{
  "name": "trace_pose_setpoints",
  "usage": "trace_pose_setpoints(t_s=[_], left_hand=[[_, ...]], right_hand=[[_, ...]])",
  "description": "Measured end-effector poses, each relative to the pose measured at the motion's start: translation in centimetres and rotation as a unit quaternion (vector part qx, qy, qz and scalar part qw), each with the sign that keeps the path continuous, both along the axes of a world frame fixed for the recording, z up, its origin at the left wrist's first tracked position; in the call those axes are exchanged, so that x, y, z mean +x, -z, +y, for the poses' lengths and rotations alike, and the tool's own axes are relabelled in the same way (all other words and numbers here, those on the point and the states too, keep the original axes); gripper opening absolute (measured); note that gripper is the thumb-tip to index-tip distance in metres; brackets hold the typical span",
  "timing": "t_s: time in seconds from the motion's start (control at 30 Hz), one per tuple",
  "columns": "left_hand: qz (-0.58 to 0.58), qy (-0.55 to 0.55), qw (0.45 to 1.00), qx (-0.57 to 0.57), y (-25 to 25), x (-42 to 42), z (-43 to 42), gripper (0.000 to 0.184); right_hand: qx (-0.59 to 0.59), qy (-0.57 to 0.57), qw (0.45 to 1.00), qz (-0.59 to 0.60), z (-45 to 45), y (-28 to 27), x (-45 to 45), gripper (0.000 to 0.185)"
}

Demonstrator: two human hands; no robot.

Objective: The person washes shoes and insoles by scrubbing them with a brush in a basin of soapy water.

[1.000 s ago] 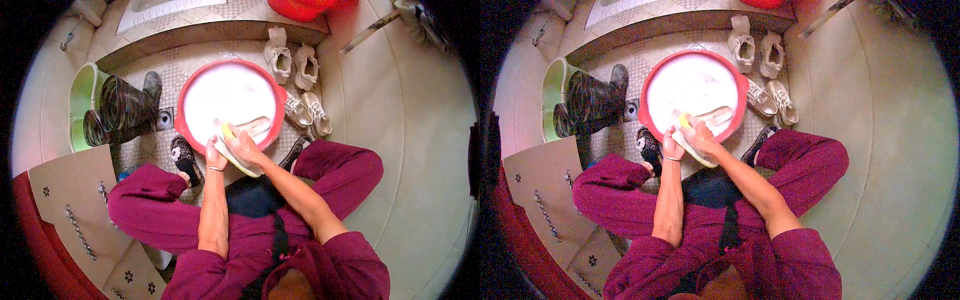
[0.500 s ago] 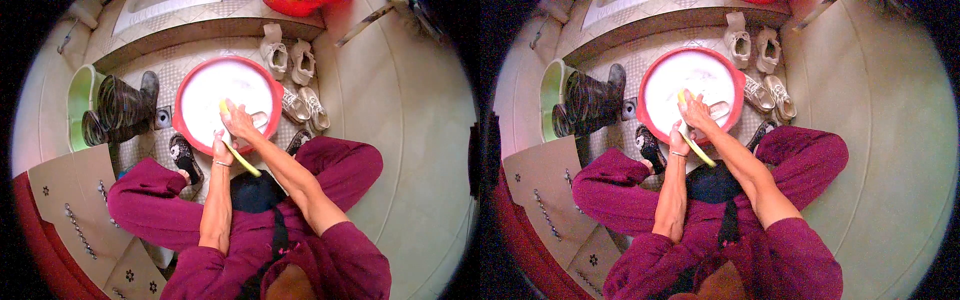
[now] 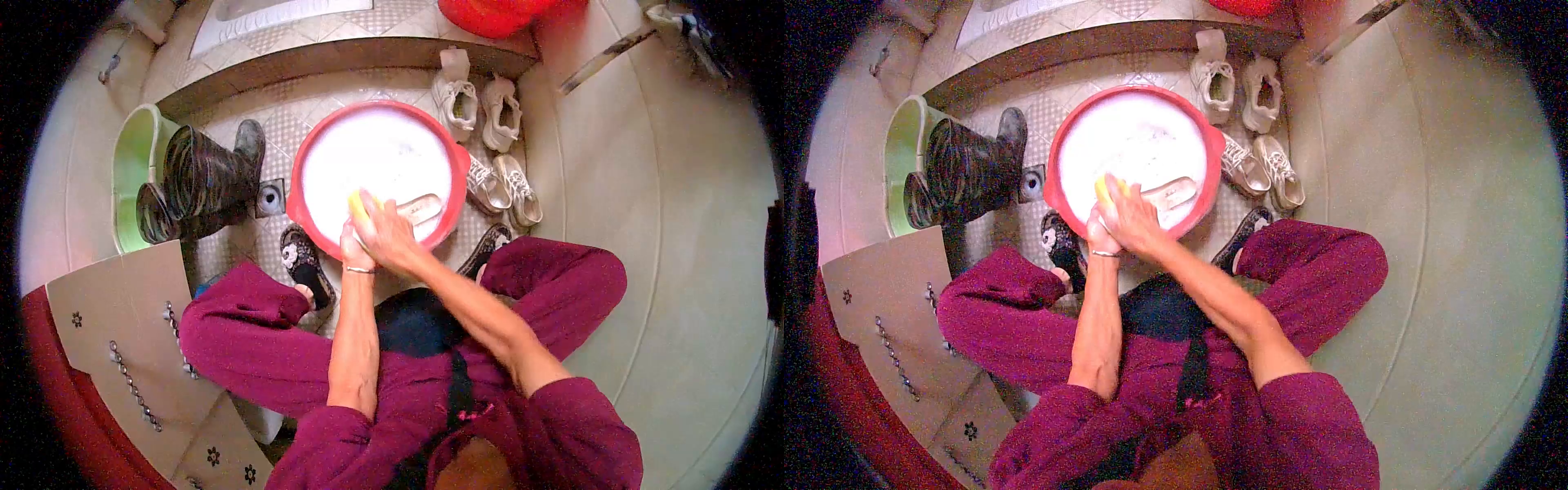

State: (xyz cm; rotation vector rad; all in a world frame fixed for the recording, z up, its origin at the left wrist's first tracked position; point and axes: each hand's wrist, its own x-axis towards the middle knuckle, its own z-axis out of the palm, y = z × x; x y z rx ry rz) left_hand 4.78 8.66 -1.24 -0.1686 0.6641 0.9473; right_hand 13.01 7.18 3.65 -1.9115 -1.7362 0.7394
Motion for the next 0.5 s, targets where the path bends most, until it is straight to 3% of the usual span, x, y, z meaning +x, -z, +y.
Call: trace_pose_setpoints(t_s=[0.07, 0.1, 0.13, 0.17, 0.23, 0.3, 0.33, 0.37, 0.4, 0.43, 0.5], left_hand=[[0.084, 0.015, 0.996, 0.011, 0.9, -1.0, -0.2, 0.042], [0.082, 0.016, 0.996, 0.010, 1.6, -0.4, -0.1, 0.042], [0.006, 0.017, 1.000, -0.012, 2.2, 0.4, -0.7, 0.042], [-0.067, 0.018, 0.997, -0.036, 2.6, 0.9, -1.5, 0.041], [0.048, 0.022, 0.997, -0.054, 3.6, 1.4, -1.4, 0.032], [0.018, 0.072, 0.996, 0.045, 4.0, -0.7, -0.7, 0.031], [-0.002, 0.056, 0.998, 0.012, 2.4, -0.8, -0.1, 0.031], [-0.070, 0.076, 0.994, 0.042, 1.6, -1.2, 0.5, 0.034], [-0.040, 0.060, 0.997, -0.011, -0.3, -0.6, 0.7, 0.036], [-0.010, 0.044, 0.997, -0.063, -1.8, 0.2, 0.9, 0.038], [-0.030, 0.042, 0.998, -0.041, -0.3, 0.1, 0.5, 0.039]], right_hand=[[0.061, -0.023, 0.998, 0.014, -1.3, -1.1, 0.0, 0.053], [0.065, -0.031, 0.997, -0.007, -1.3, -1.0, 0.6, 0.052], [0.062, -0.039, 0.997, -0.025, -1.6, -1.5, 0.9, 0.051], [-0.084, 0.042, 0.995, -0.028, 0.2, -1.4, 1.5, 0.052], [-0.103, 0.065, 0.993, -0.010, 4.0, -2.1, 3.1, 0.054], [-0.195, 0.083, 0.975, 0.063, 6.6, -0.6, 4.2, 0.054], [-0.191, 0.083, 0.976, 0.061, 6.7, 0.4, 4.6, 0.054], [-0.136, 0.139, 0.969, 0.154, 6.5, 1.5, 5.2, 0.054], [-0.080, 0.194, 0.946, 0.246, 6.2, 2.2, 5.5, 0.053], [-0.080, 0.192, 0.947, 0.244, 5.8, 2.2, 5.6, 0.053], [0.006, 0.179, 0.957, 0.226, 4.2, 1.7, 5.2, 0.053]])
